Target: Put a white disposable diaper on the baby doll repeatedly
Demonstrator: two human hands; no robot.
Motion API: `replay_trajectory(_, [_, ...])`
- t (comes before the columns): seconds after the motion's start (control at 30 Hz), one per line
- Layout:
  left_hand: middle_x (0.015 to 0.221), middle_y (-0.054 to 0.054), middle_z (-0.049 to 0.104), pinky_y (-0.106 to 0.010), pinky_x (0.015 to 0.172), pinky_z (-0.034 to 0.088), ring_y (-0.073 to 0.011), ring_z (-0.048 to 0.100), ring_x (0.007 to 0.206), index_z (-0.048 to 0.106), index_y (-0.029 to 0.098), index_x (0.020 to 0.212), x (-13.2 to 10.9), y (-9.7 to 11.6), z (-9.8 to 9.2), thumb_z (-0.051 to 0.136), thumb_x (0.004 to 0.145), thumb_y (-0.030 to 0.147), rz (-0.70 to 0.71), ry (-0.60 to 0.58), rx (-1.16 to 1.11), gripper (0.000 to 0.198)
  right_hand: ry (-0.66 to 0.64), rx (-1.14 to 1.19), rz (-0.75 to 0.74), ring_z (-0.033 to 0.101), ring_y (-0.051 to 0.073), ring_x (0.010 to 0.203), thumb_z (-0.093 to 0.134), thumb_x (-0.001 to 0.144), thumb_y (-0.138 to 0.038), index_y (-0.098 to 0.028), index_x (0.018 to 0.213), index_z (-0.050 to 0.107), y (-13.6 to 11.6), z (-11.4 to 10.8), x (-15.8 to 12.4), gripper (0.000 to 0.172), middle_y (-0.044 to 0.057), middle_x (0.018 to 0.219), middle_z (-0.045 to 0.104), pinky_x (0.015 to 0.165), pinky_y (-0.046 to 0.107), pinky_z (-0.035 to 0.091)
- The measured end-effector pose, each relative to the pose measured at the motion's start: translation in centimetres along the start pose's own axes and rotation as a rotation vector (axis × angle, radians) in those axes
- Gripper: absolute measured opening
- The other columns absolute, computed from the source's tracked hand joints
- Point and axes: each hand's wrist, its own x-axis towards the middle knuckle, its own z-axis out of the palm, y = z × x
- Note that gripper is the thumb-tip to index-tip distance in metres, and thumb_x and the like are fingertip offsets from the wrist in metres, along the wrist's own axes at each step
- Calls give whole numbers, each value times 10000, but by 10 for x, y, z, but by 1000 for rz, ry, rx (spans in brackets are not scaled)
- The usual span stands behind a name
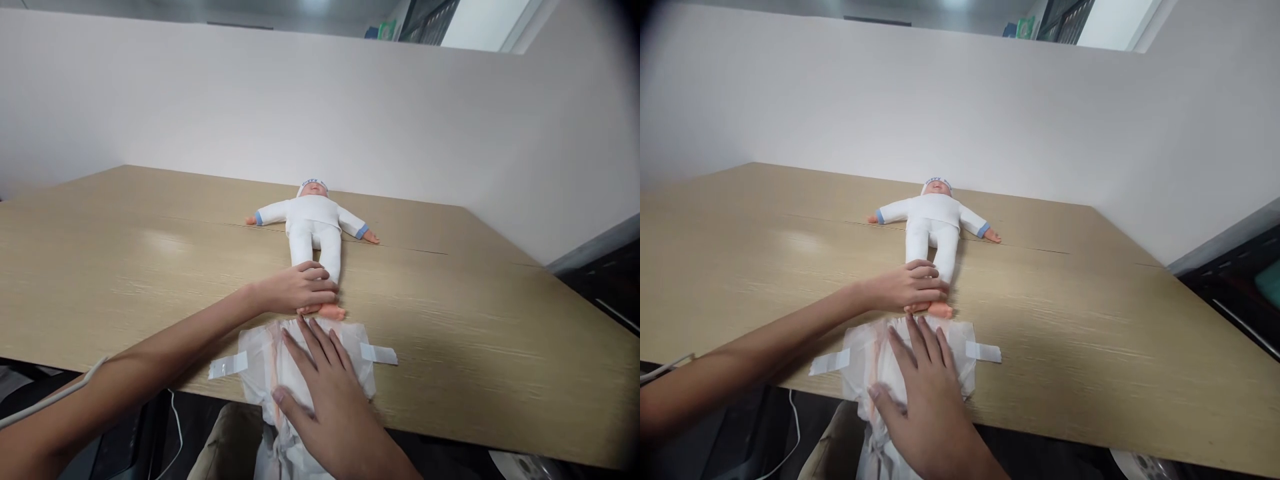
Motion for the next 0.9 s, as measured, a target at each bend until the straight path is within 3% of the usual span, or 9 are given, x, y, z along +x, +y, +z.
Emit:
replay_trajectory(0.17, [1347,-62,768,-419,1082,407,-264,612,1160,711,260,1270,18,-12,0,476,1131,267,14,-23,16,273,-60,24,-20,216,297,1722,590,1102,-586,-406,1744,336,6,-7,13,713,-24,1841,217,1402,603,248])
replay_trajectory(0.27, [1327,-83,762,-414,1009,447,-270,591,1123,716,226,1280,28,-19,-20,553,1087,266,2,35,-131,256,-66,20,-12,200,288,1726,569,1114,-595,-397,1750,320,12,-9,25,712,-20,1842,219,1413,595,214])
replay_trajectory(0.4, [1297,-71,767,-395,1093,454,-249,586,1166,725,204,1273,42,-29,-57,592,1066,242,-51,130,-371,249,-69,-5,-5,185,291,1729,536,1128,-605,-347,1758,320,21,-16,46,714,15,1847,218,1416,585,200])
replay_trajectory(0.53, [1282,-53,763,-422,1160,432,-248,604,1245,719,204,1288,48,-46,-85,673,1041,314,-138,182,-455,274,-25,-61,14,190,299,1726,548,1134,-572,-280,1760,330,32,-20,83,724,71,1840,256,1416,583,186])
replay_trajectory(0.7, [1238,-42,773,-440,1132,447,-250,645,1188,743,261,1233,45,-70,-105,855,921,451,-181,232,-522,382,36,-92,10,237,328,1710,484,1139,-626,-211,1727,408,49,-15,137,724,142,1807,331,1407,619,171])
replay_trajectory(0.9, [1298,-50,754,-438,1092,494,-262,629,1247,740,234,1280,37,-77,-115,866,919,333,-221,314,-586,395,67,-187,-21,245,394,1692,451,1144,-632,-191,1705,429,76,-17,191,715,168,1806,320,1372,666,206])
